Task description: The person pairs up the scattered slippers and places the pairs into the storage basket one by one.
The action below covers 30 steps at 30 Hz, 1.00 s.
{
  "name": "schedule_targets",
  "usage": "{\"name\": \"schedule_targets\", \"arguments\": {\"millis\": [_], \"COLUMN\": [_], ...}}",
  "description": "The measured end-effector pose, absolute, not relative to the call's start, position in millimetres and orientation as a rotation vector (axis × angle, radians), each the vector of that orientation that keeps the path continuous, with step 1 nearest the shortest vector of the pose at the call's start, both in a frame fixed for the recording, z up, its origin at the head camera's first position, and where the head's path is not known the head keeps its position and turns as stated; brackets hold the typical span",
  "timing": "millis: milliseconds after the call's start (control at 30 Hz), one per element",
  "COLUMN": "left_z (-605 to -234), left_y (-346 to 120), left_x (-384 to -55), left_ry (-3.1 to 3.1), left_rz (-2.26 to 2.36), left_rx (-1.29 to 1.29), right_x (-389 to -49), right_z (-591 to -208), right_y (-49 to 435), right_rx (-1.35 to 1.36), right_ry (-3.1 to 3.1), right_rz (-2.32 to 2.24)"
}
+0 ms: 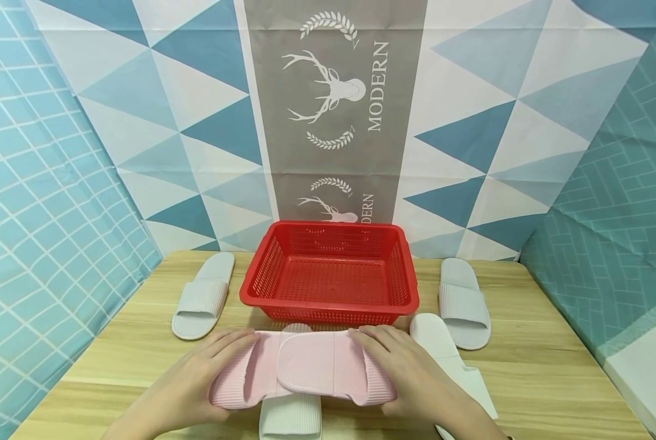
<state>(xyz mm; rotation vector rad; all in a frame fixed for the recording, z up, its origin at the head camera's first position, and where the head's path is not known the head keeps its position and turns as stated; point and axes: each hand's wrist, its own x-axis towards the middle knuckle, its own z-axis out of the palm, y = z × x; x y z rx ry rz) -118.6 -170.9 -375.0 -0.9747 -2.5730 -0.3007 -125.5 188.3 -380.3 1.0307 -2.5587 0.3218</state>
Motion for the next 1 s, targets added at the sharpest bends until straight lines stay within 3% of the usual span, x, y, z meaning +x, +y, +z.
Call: {"name": "schedule_targets", "arguments": {"millis": [1000], "left_z": [-376.3], "left_y": [-171.7], "left_x": [-118.7], "left_ry": [-2.579], "left_rz": [-0.276], "left_rx": [-0.959], "right_x": [-127.7], "right_z": [-380.0], "right_y": [186.0], "right_rx": [1.076], "right_ry": [-2.492], "right_rz": [0.318]}}
